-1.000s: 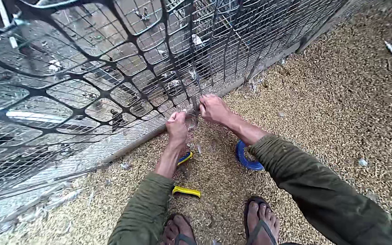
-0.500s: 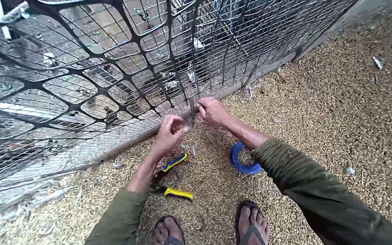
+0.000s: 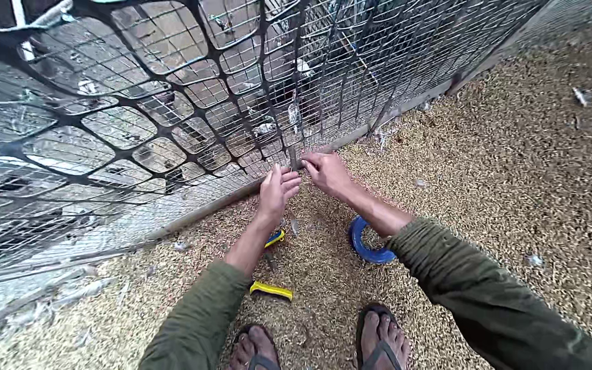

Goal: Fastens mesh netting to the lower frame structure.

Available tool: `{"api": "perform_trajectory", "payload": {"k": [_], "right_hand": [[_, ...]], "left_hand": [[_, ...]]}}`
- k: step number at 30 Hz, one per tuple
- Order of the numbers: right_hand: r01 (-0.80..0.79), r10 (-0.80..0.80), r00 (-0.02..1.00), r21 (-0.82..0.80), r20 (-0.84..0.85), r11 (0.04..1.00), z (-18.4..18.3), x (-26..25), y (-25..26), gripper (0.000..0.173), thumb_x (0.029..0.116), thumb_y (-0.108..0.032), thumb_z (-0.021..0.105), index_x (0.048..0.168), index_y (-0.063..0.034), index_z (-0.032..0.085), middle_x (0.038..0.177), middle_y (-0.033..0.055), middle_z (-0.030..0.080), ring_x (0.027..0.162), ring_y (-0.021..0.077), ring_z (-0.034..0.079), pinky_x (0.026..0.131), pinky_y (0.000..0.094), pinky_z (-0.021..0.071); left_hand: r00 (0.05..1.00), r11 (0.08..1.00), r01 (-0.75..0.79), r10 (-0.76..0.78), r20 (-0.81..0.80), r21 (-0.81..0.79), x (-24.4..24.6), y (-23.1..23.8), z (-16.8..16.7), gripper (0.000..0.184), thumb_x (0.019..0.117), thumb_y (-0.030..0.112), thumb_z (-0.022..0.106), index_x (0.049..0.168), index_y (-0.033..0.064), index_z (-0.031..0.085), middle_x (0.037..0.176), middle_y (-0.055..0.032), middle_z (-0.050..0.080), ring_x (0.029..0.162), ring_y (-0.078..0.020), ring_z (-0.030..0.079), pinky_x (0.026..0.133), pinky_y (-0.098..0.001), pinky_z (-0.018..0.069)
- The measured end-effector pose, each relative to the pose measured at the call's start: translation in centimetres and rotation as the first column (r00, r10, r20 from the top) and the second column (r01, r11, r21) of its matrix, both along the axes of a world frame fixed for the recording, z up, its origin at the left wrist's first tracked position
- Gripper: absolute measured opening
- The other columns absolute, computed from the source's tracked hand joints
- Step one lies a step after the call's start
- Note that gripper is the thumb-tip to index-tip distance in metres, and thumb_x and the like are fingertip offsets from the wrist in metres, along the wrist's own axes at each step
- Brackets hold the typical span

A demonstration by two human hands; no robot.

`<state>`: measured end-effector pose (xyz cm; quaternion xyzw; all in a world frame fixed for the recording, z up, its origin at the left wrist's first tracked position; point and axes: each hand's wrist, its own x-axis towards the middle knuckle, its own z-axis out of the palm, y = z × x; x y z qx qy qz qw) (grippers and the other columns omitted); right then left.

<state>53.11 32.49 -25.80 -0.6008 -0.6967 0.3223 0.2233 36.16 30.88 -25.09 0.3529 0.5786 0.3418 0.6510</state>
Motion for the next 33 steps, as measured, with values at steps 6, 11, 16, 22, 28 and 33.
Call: {"api": "perform_trajectory", "payload": {"k": [6, 11, 16, 22, 28, 33], "right_hand": [[-0.082, 0.123, 0.988, 0.365, -0.091, 0.927, -3.3, 0.1, -3.3, 0.026, 0.1006, -0.003, 0.057, 0.122, 0.0014, 0.072, 0.113, 0.0182, 0.074, 0.106, 0.0314, 0.072, 0.097, 0.0465, 0.0568], [-0.184, 0.293, 0.945, 0.502, -0.147, 0.845, -4.1, -0.6, -4.0, 0.020, 0.0980, -0.001, 0.060, 0.110, 0.0008, 0.076, 0.117, 0.0162, 0.074, 0.112, 0.0293, 0.070, 0.101, 0.0426, 0.0548], [-0.023, 0.153, 0.935, 0.375, -0.321, 0.927, -3.2, -0.7, -4.2, 0.020, 0.0982, -0.003, 0.062, 0.113, -0.0006, 0.076, 0.124, 0.0203, 0.065, 0.112, 0.0248, 0.066, 0.098, 0.0380, 0.0562], [0.044, 0.043, 0.953, 0.276, -0.301, 0.960, -2.1, 0.8, -3.0, 0.019, 0.1003, -0.007, 0.062, 0.111, 0.0006, 0.076, 0.102, 0.0143, 0.073, 0.084, 0.0186, 0.072, 0.082, 0.0345, 0.0609], [-0.013, 0.048, 0.979, 0.177, -0.198, 0.984, 0.1, 1.0, -1.6, 0.018, 0.1023, -0.015, 0.062, 0.107, -0.0013, 0.073, 0.101, 0.0135, 0.073, 0.086, 0.0221, 0.071, 0.084, 0.0396, 0.0583], [-0.103, 0.154, 0.939, 0.173, -0.309, 0.979, 0.2, 1.1, -0.6, 0.017, 0.1018, -0.012, 0.062, 0.108, -0.0004, 0.073, 0.124, 0.0131, 0.069, 0.106, 0.0181, 0.069, 0.094, 0.0346, 0.0569]], "left_hand": [[0.974, 0.995, -0.057, 0.073, 0.216, -0.080, 2.4, 1.3, -1.7, 0.037, 0.1127, 0.026, 0.036, 0.136, 0.0032, 0.054, 0.118, -0.0070, 0.065, 0.099, -0.0137, 0.064, 0.087, -0.0314, 0.0531], [0.926, 0.984, -0.135, 0.166, 0.339, -0.115, 2.4, 1.3, -2.1, 0.018, 0.1085, 0.021, 0.051, 0.117, 0.0090, 0.060, 0.089, -0.0035, 0.069, 0.074, -0.0117, 0.067, 0.064, -0.0270, 0.0570], [0.869, 0.969, -0.186, 0.240, 0.433, -0.163, 1.5, 1.2, -1.6, 0.013, 0.1089, 0.015, 0.043, 0.109, 0.0121, 0.056, 0.084, -0.0009, 0.061, 0.072, -0.0123, 0.064, 0.069, -0.0298, 0.0581], [0.864, 0.972, -0.115, 0.199, 0.463, -0.203, 0.9, 1.6, -1.8, 0.022, 0.1091, 0.026, 0.041, 0.097, 0.0184, 0.058, 0.078, 0.0043, 0.056, 0.066, -0.0077, 0.056, 0.060, -0.0220, 0.0491], [0.869, 0.986, -0.013, 0.093, 0.487, -0.165, 0.2, 1.9, -1.6, 0.016, 0.1059, 0.027, 0.050, 0.094, 0.0195, 0.058, 0.080, 0.0045, 0.056, 0.067, -0.0071, 0.055, 0.062, -0.0229, 0.0497], [0.878, 0.989, -0.023, 0.090, 0.470, -0.146, 0.2, 1.9, -2.0, 0.007, 0.1025, 0.009, 0.052, 0.105, 0.0135, 0.058, 0.084, -0.0003, 0.062, 0.066, -0.0074, 0.059, 0.061, -0.0229, 0.0522]]}}
